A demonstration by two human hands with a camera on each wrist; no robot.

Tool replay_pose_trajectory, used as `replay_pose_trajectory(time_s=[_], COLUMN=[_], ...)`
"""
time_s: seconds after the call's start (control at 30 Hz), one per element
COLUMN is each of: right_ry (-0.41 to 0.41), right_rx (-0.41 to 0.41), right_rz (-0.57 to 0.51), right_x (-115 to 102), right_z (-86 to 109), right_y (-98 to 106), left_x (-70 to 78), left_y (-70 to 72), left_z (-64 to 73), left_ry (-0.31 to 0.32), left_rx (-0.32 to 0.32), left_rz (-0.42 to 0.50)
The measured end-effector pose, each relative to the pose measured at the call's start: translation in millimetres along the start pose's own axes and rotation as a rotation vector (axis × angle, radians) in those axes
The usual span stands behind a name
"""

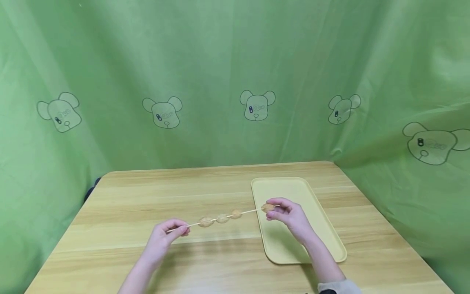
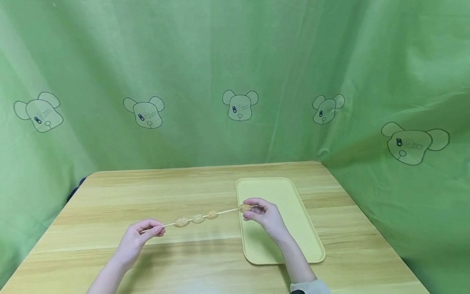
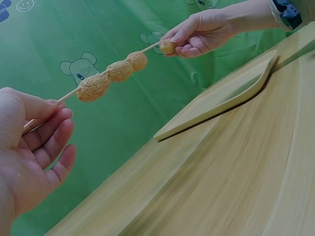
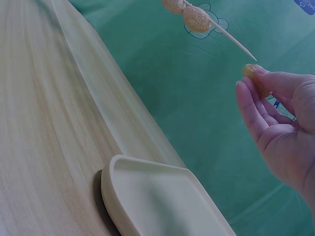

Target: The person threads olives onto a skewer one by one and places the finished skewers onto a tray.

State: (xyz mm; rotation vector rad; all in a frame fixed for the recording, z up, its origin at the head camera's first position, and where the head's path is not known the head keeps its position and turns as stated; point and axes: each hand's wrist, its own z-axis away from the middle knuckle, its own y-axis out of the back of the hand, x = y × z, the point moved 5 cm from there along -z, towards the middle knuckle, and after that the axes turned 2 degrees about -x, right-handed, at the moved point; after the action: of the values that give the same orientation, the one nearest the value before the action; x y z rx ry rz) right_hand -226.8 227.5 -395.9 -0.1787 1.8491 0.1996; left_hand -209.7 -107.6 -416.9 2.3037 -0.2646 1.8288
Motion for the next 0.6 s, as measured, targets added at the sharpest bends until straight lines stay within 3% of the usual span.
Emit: replay_pose_trajectory(time_s=[0.6], right_ry=[-0.012], right_rx=[0.012], right_rz=[0.034], right_x=[-1.9], right_z=[-0.2], right_y=[-2.0], left_x=[-0.5], left_y=[-0.9], left_z=[-0.7], left_ry=[0.035], left_rx=[0.007], left_rz=[-0.018])
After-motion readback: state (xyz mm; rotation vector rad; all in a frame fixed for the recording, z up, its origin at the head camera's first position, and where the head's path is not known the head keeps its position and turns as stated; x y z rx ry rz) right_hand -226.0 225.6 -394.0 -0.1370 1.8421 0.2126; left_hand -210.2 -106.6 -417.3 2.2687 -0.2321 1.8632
